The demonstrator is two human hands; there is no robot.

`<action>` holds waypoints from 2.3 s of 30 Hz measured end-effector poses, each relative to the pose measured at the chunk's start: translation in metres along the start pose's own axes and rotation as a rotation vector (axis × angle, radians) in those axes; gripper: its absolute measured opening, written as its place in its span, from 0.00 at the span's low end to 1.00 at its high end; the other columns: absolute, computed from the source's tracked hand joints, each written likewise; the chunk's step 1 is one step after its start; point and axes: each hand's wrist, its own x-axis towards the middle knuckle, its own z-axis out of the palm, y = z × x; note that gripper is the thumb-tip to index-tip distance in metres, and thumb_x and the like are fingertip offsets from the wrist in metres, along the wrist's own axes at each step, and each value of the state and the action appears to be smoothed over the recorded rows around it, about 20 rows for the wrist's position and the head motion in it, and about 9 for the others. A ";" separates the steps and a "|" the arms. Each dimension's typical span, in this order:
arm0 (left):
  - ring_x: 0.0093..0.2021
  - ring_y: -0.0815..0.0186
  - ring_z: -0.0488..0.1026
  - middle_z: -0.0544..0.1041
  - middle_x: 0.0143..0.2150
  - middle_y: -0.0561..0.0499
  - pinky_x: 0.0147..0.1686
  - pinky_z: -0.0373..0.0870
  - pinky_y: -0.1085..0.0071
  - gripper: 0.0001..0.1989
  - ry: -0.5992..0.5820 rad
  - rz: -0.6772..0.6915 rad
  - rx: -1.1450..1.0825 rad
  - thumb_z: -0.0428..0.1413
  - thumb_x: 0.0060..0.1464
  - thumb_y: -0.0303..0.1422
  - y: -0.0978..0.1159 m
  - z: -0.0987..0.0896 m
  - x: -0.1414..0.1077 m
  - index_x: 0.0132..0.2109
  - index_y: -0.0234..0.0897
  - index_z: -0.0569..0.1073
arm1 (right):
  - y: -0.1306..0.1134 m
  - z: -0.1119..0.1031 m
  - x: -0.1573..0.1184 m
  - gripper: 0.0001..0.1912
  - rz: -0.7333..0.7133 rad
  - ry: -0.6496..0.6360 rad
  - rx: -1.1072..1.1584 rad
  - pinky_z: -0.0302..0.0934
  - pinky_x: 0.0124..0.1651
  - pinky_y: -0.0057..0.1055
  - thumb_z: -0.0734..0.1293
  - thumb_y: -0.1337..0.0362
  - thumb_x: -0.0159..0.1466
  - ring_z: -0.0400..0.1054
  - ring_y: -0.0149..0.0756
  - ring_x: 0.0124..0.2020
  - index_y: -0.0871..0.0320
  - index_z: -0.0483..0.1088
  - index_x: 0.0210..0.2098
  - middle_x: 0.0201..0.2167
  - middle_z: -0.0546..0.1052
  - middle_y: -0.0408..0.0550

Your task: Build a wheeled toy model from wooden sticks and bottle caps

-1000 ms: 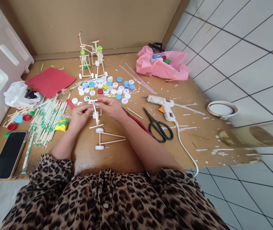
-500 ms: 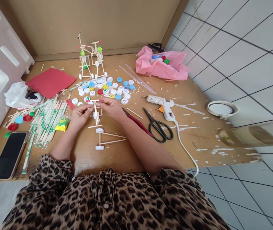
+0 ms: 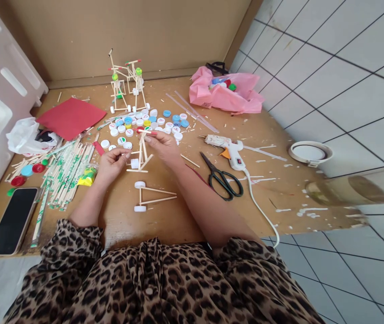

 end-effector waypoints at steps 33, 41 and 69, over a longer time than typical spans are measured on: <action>0.20 0.71 0.65 0.75 0.20 0.54 0.23 0.63 0.73 0.13 0.038 -0.031 0.056 0.65 0.33 0.41 0.013 0.001 -0.004 0.27 0.37 0.80 | -0.025 -0.041 -0.016 0.08 0.538 -0.005 -0.254 0.60 0.23 0.18 0.66 0.77 0.61 0.68 0.23 0.23 0.58 0.72 0.32 0.24 0.76 0.39; 0.18 0.75 0.59 0.71 0.18 0.57 0.21 0.60 0.74 0.12 0.071 -0.057 0.055 0.65 0.31 0.39 0.018 0.001 -0.006 0.26 0.37 0.79 | -0.018 -0.038 -0.020 0.07 0.360 -0.039 -0.442 0.63 0.34 0.22 0.67 0.73 0.59 0.67 0.24 0.29 0.60 0.73 0.38 0.28 0.74 0.39; 0.20 0.72 0.63 0.72 0.19 0.55 0.23 0.62 0.72 0.15 0.064 -0.054 0.022 0.66 0.33 0.44 0.008 0.000 -0.001 0.26 0.37 0.78 | -0.067 -0.171 -0.065 0.17 0.722 0.517 -1.281 0.67 0.46 0.41 0.70 0.57 0.58 0.75 0.50 0.47 0.59 0.75 0.44 0.42 0.79 0.58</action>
